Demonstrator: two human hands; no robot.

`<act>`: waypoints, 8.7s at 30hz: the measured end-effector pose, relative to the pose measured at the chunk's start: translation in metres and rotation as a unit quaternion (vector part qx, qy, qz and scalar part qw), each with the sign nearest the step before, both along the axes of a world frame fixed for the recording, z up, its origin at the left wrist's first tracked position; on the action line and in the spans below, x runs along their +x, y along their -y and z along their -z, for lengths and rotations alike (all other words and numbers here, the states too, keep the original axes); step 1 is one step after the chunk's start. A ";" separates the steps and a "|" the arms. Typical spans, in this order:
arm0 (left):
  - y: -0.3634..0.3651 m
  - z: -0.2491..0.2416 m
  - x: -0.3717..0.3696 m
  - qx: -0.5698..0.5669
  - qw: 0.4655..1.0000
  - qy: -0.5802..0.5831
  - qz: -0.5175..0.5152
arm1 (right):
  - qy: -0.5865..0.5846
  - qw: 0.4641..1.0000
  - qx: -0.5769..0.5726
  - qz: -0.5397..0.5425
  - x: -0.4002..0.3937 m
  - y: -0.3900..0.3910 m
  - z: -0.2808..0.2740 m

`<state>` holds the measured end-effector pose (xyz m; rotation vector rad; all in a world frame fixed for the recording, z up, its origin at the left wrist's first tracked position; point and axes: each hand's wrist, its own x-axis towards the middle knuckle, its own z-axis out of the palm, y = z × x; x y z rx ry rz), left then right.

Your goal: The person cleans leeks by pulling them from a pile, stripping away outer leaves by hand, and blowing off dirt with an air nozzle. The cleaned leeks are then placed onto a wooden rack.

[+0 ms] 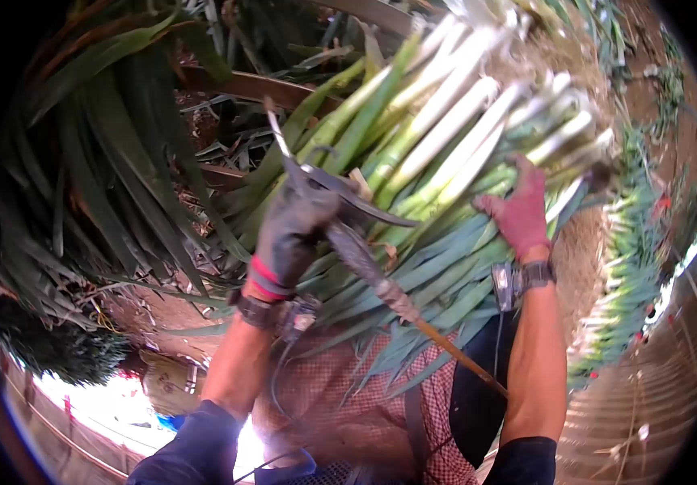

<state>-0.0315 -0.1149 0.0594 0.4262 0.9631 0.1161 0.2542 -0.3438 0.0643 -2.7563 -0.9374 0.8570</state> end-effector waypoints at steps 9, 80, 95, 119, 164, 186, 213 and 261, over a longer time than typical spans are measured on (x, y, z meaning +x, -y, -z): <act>-0.045 0.019 0.007 -0.065 0.994 0.038 0.081 | -0.005 0.993 -0.063 0.101 -0.007 -0.023 -0.011; -0.054 -0.101 -0.021 0.422 0.630 -0.062 0.649 | -0.260 0.466 -0.188 0.824 -0.786 0.292 0.061; 0.140 -0.152 0.148 0.447 0.657 0.245 0.555 | 0.017 0.674 0.092 0.733 -0.477 0.359 -0.042; 0.163 0.039 0.174 0.455 0.680 -0.116 0.564 | 0.009 0.933 -0.229 0.279 0.108 0.579 0.152; -0.024 0.000 -0.053 0.239 0.964 -0.095 0.071 | -0.070 0.948 0.270 -0.154 -0.091 -0.139 -0.018; 0.228 0.053 0.061 0.060 0.980 -0.006 0.189 | 0.018 0.960 0.032 -0.276 -0.005 0.037 0.025; 0.189 -0.079 -0.153 -0.174 0.983 0.008 0.055 | -0.220 0.818 0.233 0.479 -0.130 0.178 -0.039; -0.011 -0.033 -0.070 -0.271 0.917 0.066 0.284 | -0.323 0.905 -0.227 0.161 -0.546 0.146 0.143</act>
